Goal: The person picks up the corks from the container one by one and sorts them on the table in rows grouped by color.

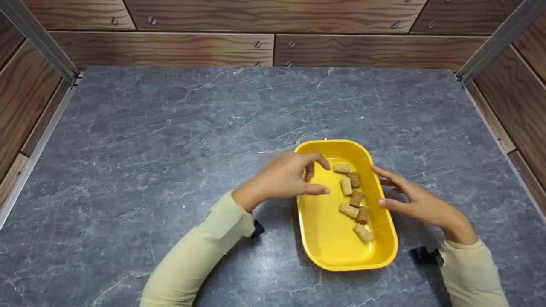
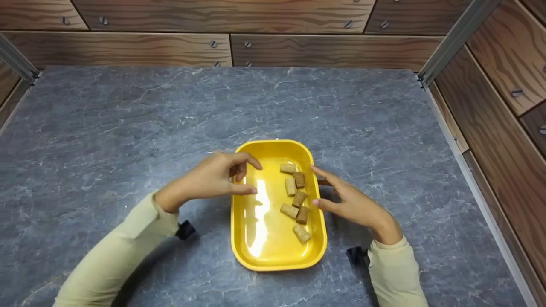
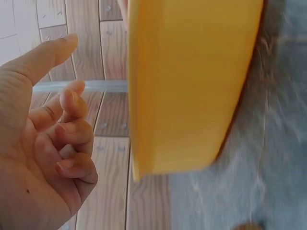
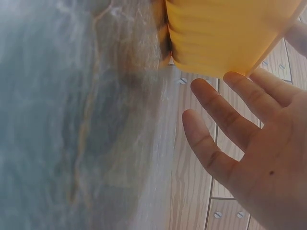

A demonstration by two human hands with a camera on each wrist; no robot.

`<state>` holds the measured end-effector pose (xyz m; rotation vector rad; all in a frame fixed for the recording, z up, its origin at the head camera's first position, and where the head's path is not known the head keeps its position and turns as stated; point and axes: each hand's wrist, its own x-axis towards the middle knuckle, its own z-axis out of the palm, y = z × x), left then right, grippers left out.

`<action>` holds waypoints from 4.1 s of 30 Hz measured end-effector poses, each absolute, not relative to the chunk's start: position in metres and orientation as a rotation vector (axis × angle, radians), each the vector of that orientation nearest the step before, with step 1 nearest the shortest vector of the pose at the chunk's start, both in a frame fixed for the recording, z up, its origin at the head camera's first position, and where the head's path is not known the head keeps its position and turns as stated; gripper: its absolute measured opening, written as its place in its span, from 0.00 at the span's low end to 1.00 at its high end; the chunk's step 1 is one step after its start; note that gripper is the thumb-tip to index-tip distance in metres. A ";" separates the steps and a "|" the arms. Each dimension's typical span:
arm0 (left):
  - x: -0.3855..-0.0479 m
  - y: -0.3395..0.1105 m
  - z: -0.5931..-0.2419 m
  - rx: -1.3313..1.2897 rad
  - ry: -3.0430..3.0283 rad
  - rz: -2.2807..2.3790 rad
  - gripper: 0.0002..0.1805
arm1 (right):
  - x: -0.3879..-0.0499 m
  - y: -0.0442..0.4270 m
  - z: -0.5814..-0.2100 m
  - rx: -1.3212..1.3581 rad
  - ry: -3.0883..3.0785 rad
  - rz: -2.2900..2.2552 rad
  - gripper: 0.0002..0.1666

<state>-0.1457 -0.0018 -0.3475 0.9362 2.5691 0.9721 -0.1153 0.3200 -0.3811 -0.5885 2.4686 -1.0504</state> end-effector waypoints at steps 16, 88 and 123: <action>-0.149 0.042 -0.371 0.974 2.464 0.877 0.25 | -0.115 0.319 -0.381 -0.614 2.484 -1.047 0.41; -0.133 -0.026 -0.352 0.989 2.357 1.026 0.11 | -0.115 0.320 -0.381 -0.585 2.460 -1.036 0.41; -0.123 -0.081 -0.407 0.839 2.289 0.788 0.09 | -0.117 0.320 -0.381 -0.589 2.432 -1.062 0.40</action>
